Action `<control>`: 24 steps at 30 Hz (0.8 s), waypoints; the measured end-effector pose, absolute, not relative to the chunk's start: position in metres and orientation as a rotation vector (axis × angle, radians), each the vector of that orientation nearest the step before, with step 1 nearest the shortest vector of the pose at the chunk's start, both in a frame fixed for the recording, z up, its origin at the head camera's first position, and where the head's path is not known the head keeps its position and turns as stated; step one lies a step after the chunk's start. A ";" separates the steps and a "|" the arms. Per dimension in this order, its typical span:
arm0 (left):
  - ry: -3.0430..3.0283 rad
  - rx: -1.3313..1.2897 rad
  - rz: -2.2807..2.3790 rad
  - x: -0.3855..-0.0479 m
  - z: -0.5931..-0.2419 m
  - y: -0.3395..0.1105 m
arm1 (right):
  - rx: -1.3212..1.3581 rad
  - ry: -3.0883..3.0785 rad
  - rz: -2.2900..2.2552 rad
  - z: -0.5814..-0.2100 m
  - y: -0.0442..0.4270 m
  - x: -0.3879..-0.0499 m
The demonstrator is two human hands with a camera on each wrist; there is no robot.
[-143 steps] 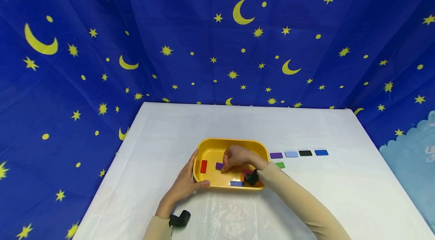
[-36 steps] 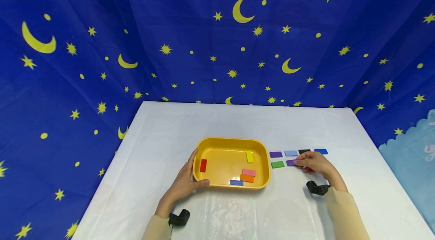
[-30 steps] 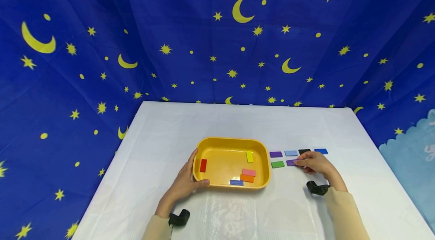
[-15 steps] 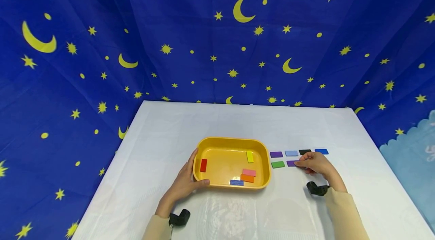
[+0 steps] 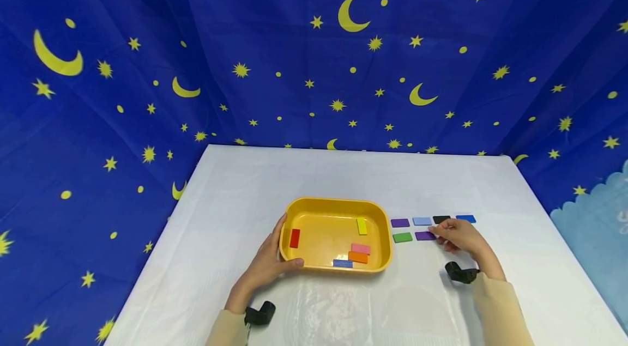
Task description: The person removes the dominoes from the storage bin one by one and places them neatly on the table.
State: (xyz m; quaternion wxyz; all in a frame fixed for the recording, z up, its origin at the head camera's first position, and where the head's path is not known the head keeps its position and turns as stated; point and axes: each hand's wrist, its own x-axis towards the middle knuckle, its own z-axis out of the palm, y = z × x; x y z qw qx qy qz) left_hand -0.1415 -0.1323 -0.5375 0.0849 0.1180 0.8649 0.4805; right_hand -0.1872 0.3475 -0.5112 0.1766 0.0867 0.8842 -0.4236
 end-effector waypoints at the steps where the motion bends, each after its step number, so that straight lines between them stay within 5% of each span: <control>1: 2.580 0.351 1.431 -0.141 -0.537 -0.132 | 0.239 2.509 -1.197 -0.510 0.347 -0.188; 24: 2.568 0.359 1.452 -0.142 -0.537 -0.132 | -0.181 2.693 -1.127 -0.450 0.230 -0.237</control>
